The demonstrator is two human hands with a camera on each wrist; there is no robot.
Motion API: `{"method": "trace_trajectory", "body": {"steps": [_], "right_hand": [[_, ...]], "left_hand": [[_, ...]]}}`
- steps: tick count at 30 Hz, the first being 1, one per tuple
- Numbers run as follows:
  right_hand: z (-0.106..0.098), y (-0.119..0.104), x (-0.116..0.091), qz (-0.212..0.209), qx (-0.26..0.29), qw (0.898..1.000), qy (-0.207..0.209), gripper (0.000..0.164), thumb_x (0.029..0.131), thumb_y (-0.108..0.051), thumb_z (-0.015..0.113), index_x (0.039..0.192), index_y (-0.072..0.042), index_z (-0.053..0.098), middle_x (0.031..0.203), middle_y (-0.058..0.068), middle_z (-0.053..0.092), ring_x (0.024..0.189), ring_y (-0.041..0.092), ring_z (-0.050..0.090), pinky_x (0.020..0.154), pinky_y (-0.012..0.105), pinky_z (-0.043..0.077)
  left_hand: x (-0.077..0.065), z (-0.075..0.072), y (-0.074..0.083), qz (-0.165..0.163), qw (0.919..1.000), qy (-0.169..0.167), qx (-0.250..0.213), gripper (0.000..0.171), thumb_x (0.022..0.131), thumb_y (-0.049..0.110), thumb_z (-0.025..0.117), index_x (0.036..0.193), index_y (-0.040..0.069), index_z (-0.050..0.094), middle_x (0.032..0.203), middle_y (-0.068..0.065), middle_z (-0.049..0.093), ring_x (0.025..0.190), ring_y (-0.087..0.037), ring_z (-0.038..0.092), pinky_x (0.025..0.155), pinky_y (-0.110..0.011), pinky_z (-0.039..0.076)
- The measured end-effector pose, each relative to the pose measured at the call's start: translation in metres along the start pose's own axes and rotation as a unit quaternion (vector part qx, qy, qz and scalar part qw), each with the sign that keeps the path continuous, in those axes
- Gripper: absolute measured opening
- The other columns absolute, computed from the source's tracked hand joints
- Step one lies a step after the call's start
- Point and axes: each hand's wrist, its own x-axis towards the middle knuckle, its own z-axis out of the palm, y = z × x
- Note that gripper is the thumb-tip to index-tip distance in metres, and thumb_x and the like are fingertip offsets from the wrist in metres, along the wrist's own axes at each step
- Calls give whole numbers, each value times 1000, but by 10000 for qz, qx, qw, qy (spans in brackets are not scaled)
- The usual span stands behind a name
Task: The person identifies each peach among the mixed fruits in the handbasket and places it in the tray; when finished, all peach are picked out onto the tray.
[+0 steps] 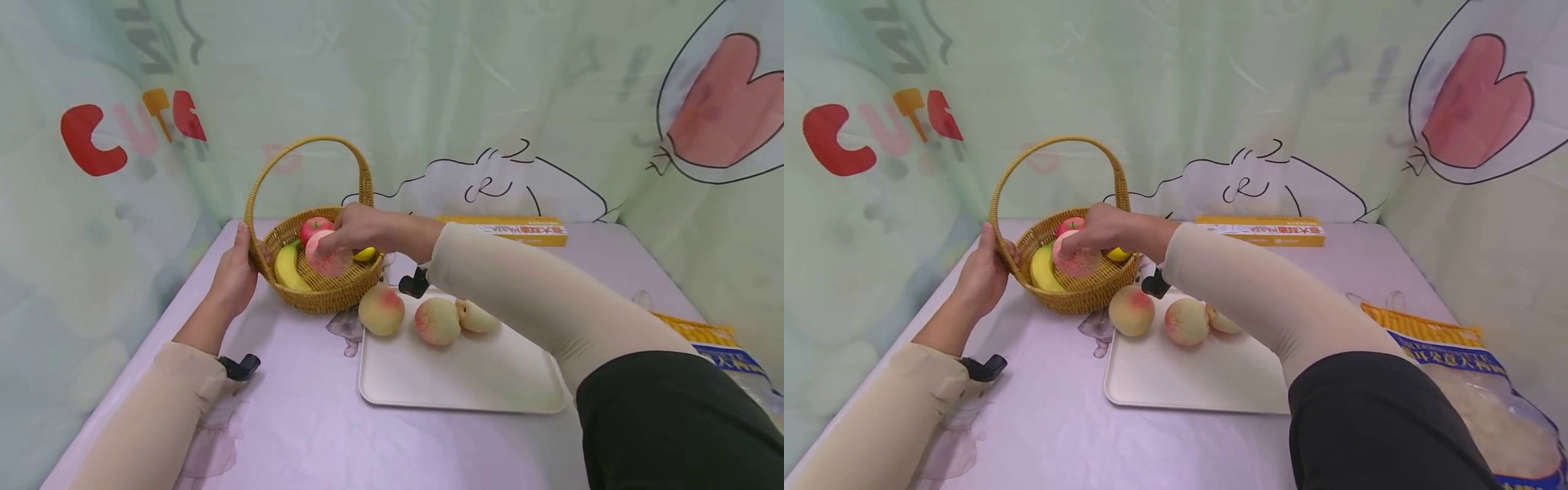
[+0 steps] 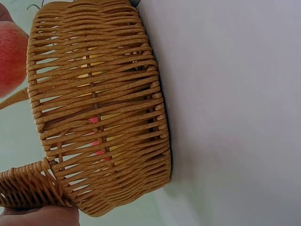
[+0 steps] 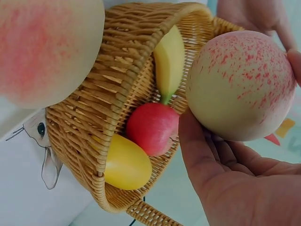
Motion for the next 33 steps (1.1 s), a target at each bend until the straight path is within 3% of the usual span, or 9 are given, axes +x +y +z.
{"method": "trace_trajectory", "body": {"steps": [5,11,16,23,33], "right_hand": [[-2,1,-9,-242,254,9991,255,30,85,-27,80,69,-11,59,77,-1,51,81,14,46,68,27,40],[-9,2,-26,-376,543,9964,531,24,87,-29,80,90,-8,68,101,3,60,90,18,52,75,30,44],[-10,7,-42,-456,885,9932,602,28,89,-29,77,109,-10,72,108,5,68,102,20,57,87,34,48],[-4,19,-60,-455,1436,9836,996,38,90,-23,77,123,-8,69,118,7,66,111,23,57,105,48,49],[9,38,-83,-236,1905,9740,1206,44,91,-22,78,131,-9,63,124,7,67,115,24,60,107,42,49]], "left_hand": [[-1,0,0,0,9999,81,-95,58,103,65,39,105,7,43,91,5,48,95,-11,45,92,-21,40],[-1,0,1,34,9999,73,-129,56,104,64,37,110,8,41,91,5,48,94,-11,45,91,-20,40],[-2,1,2,50,9998,55,-174,57,104,63,38,110,7,40,89,5,48,92,-10,45,90,-20,41],[-1,2,3,-32,9994,65,-330,55,104,62,37,109,8,39,89,5,48,90,-10,45,89,-19,41],[-3,3,4,-32,9995,14,-305,55,103,63,37,108,8,40,89,5,48,91,-10,45,88,-20,41]]}}
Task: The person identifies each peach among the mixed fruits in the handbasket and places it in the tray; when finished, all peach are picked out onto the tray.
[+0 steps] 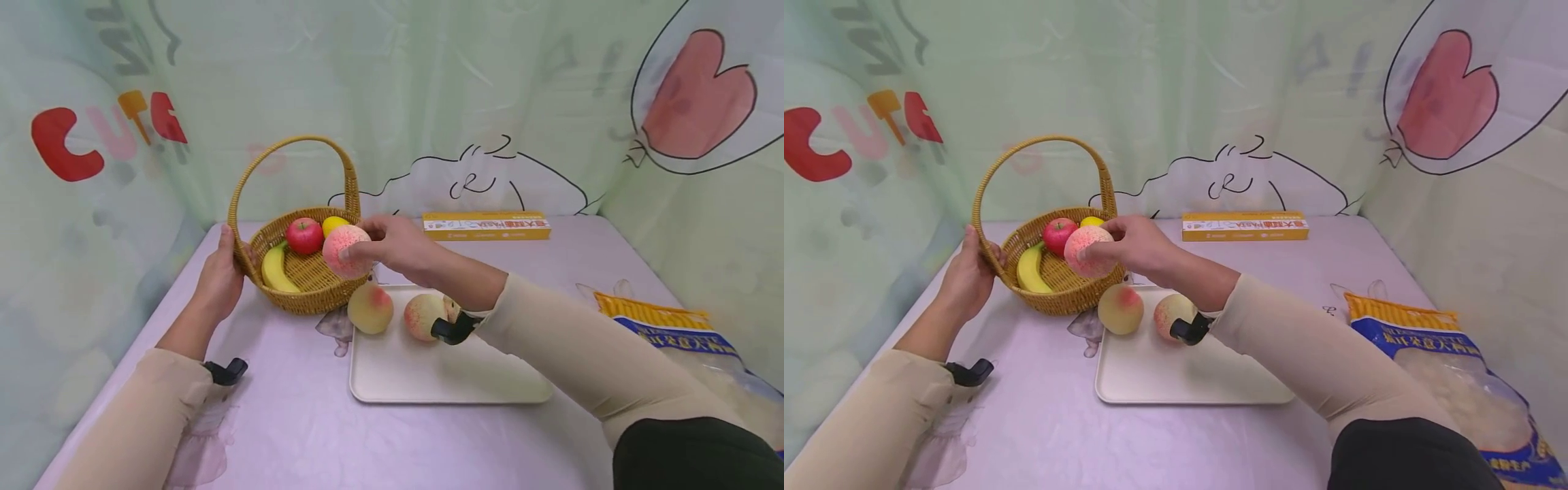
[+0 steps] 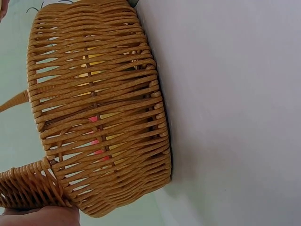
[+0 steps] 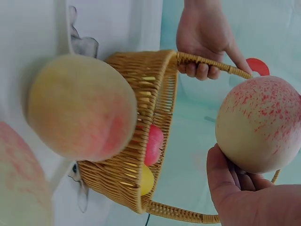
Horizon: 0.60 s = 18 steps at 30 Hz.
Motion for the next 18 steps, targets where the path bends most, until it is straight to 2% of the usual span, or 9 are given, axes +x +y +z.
{"method": "trace_trajectory", "body": {"steps": [10,18], "right_hand": [[10,27,-30,306,341,9989,-31,43,91,-21,78,131,-11,64,124,7,68,115,25,62,109,43,48],[23,52,-55,302,326,9990,89,57,87,-20,81,138,-5,61,128,9,70,113,22,65,102,35,52]], "left_hand": [[-1,-2,-2,75,10000,-58,-32,55,103,63,40,111,8,40,93,3,48,94,-11,45,89,-19,42],[-3,-2,0,13,9999,-103,-11,54,103,64,39,119,12,38,98,2,45,96,-11,44,90,-19,41]]}}
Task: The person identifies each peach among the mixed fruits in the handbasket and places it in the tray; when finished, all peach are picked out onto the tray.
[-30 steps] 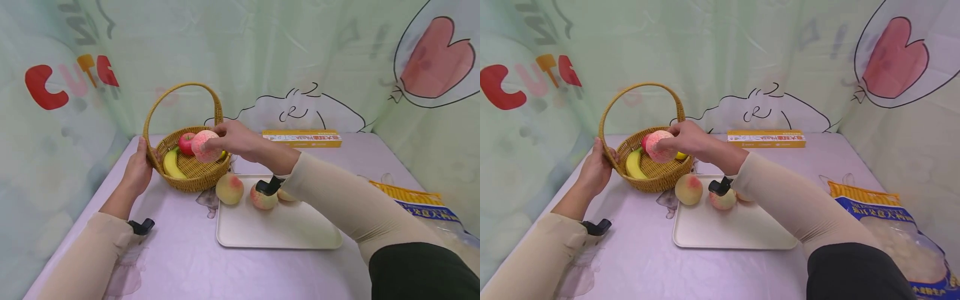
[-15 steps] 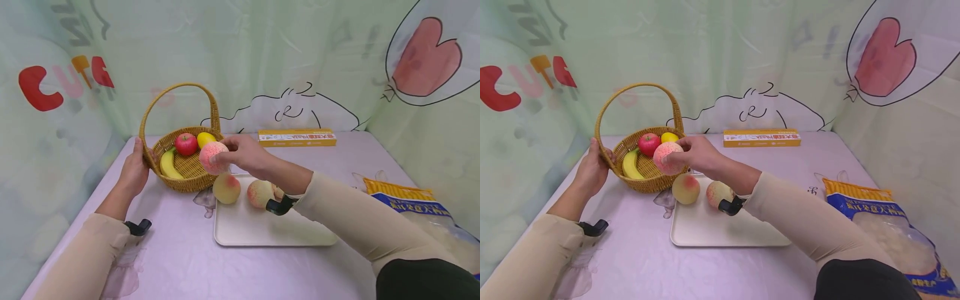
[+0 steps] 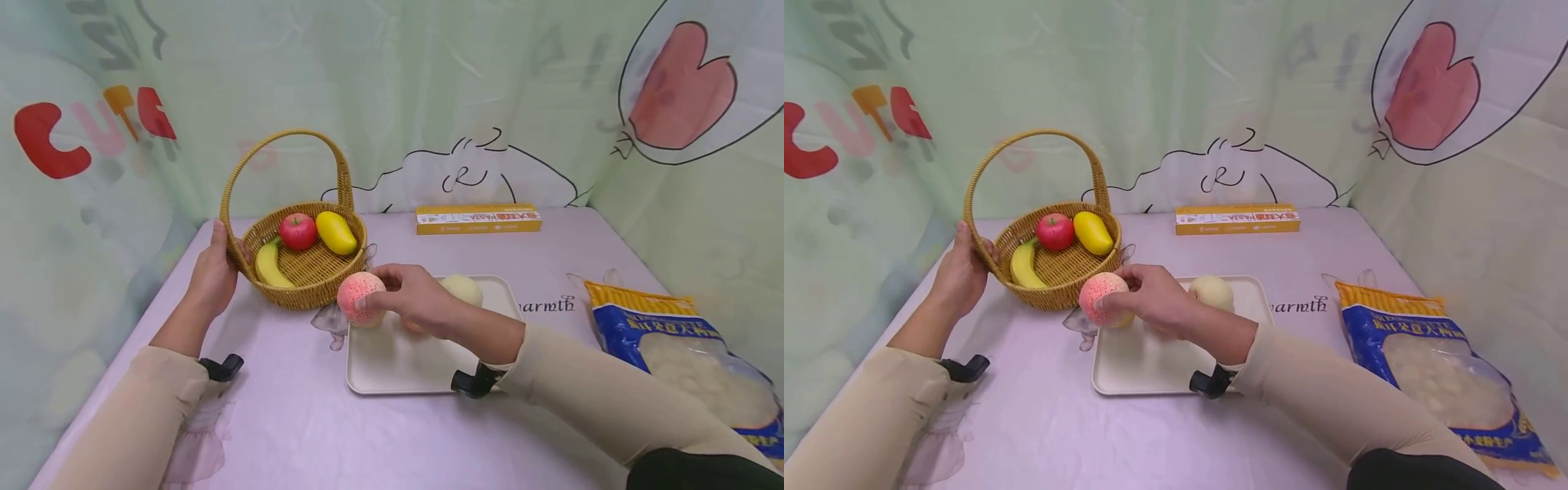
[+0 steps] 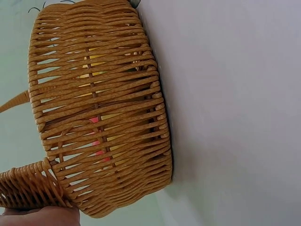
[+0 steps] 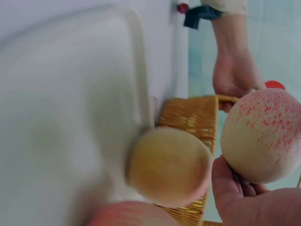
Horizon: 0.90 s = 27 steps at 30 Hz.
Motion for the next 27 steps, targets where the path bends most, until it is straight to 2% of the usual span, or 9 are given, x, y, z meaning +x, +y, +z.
{"method": "trace_trajectory", "body": {"steps": [5,7,12,17,21,27], "right_hand": [[8,15,-15,58,330,9993,-168,61,86,-17,81,140,-3,58,126,10,70,110,21,65,95,32,54],[12,20,-20,48,303,9992,-265,59,86,-17,81,138,-4,60,123,9,71,108,20,66,94,31,54],[20,37,-26,-26,-136,9996,-237,51,84,-19,82,130,-3,66,113,6,73,101,17,66,89,29,54],[23,49,-27,117,-489,9987,-66,45,82,-18,83,123,-6,69,108,4,72,98,17,65,85,29,53],[26,54,-28,128,-893,9959,109,46,80,-22,85,121,-8,69,105,1,70,96,16,62,85,30,52],[31,55,-32,-72,-1294,9911,309,47,82,-25,86,122,-7,67,105,-1,70,96,13,62,89,32,53]], "left_hand": [[-1,0,1,-34,10000,-4,-56,55,103,64,39,118,11,37,98,2,44,96,-11,43,89,-18,41],[-1,0,0,-24,10000,-2,-63,56,103,64,38,116,10,37,97,2,43,95,-11,42,89,-19,41],[-1,2,-1,-4,9999,2,-141,54,103,63,39,114,10,37,96,2,43,94,-12,42,88,-20,41],[0,2,-1,15,9999,-21,-158,53,103,62,39,115,11,37,97,2,43,95,-12,42,88,-19,41],[-1,0,-1,34,9999,-42,-148,53,103,63,39,116,11,37,98,2,43,96,-12,42,89,-19,41],[-1,0,-1,26,9999,-100,-87,55,103,63,38,108,8,39,94,3,44,96,-13,42,90,-21,39]]}}
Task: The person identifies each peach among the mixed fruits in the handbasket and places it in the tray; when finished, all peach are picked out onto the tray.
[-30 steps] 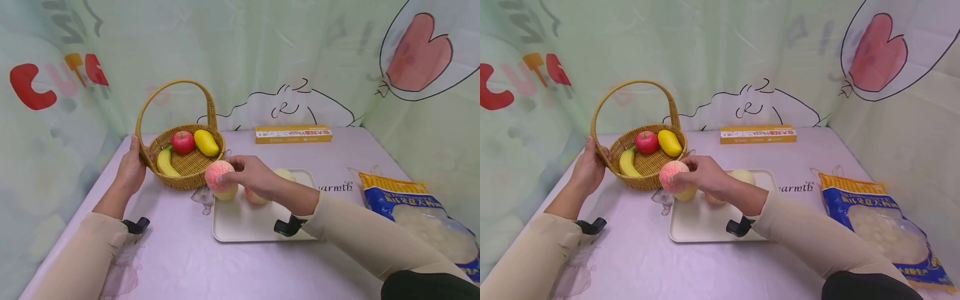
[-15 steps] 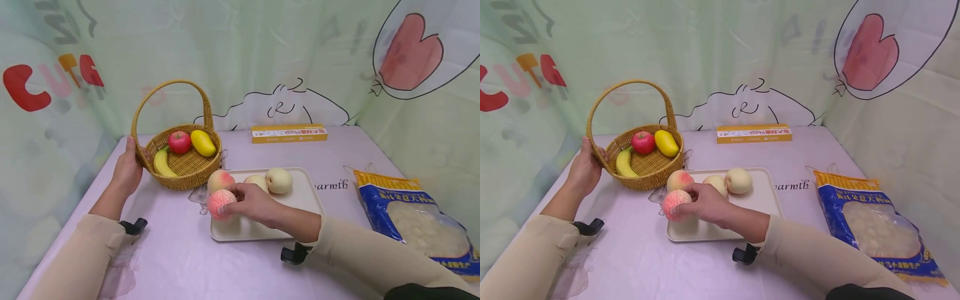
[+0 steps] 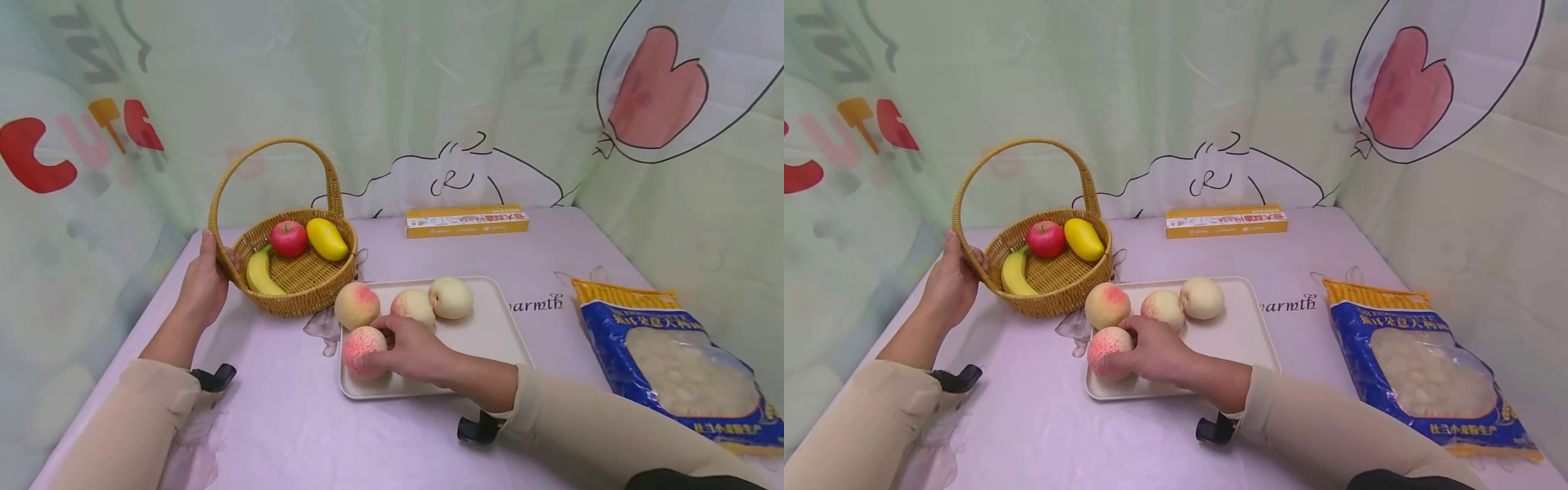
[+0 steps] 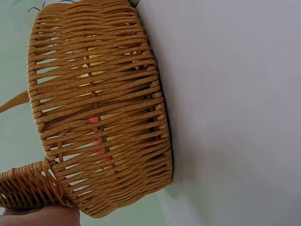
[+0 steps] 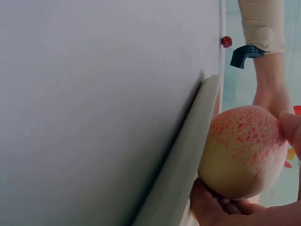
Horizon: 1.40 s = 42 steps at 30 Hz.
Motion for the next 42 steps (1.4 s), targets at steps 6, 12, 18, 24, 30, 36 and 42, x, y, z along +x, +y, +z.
{"method": "trace_trajectory", "body": {"steps": [6,12,18,24,30,36,42], "right_hand": [[0,-1,0,-289,-220,9993,-15,54,82,-26,86,126,-5,64,106,0,70,97,13,64,92,36,54],[-1,-1,0,-424,-387,9983,-39,54,84,-26,86,127,-2,63,104,1,69,97,15,63,93,39,55],[-5,-4,-3,-350,-331,9988,-70,50,85,-31,85,123,-5,64,107,2,69,103,20,66,97,42,55],[-17,-14,-8,-135,117,9998,85,60,88,-33,82,132,1,61,119,10,69,112,23,67,101,41,54],[-37,-27,-11,108,576,9979,283,60,92,-34,78,137,1,58,125,11,68,112,22,66,96,37,56],[-64,-34,-14,295,859,9946,505,58,95,-36,77,139,-4,57,129,10,68,121,25,63,105,44,52],[-92,-32,-18,385,1186,9902,634,62,98,-38,72,146,-4,51,140,13,62,131,33,58,115,53,42]], "left_hand": [[1,1,1,89,9999,-24,-52,55,103,62,39,108,7,40,94,2,46,97,-14,43,91,-21,40],[2,-1,0,127,9997,-83,-216,55,103,60,41,103,6,44,90,2,49,97,-15,44,91,-21,41],[3,-1,-1,94,9998,-134,-100,56,103,62,39,105,5,42,91,2,49,100,-15,44,95,-23,38],[4,-4,0,89,9998,-130,-98,57,103,61,40,107,4,41,92,2,49,100,-15,45,93,-21,40],[5,-7,1,115,9997,-191,-56,56,103,62,38,110,7,38,94,2,46,98,-13,44,91,-20,41],[6,-9,0,139,9994,-296,-83,55,103,62,39,108,6,40,94,2,47,99,-14,44,93,-21,39],[7,-13,-1,189,9992,-354,-90,54,104,61,40,110,7,40,95,1,48,99,-16,45,92,-20,41]]}}
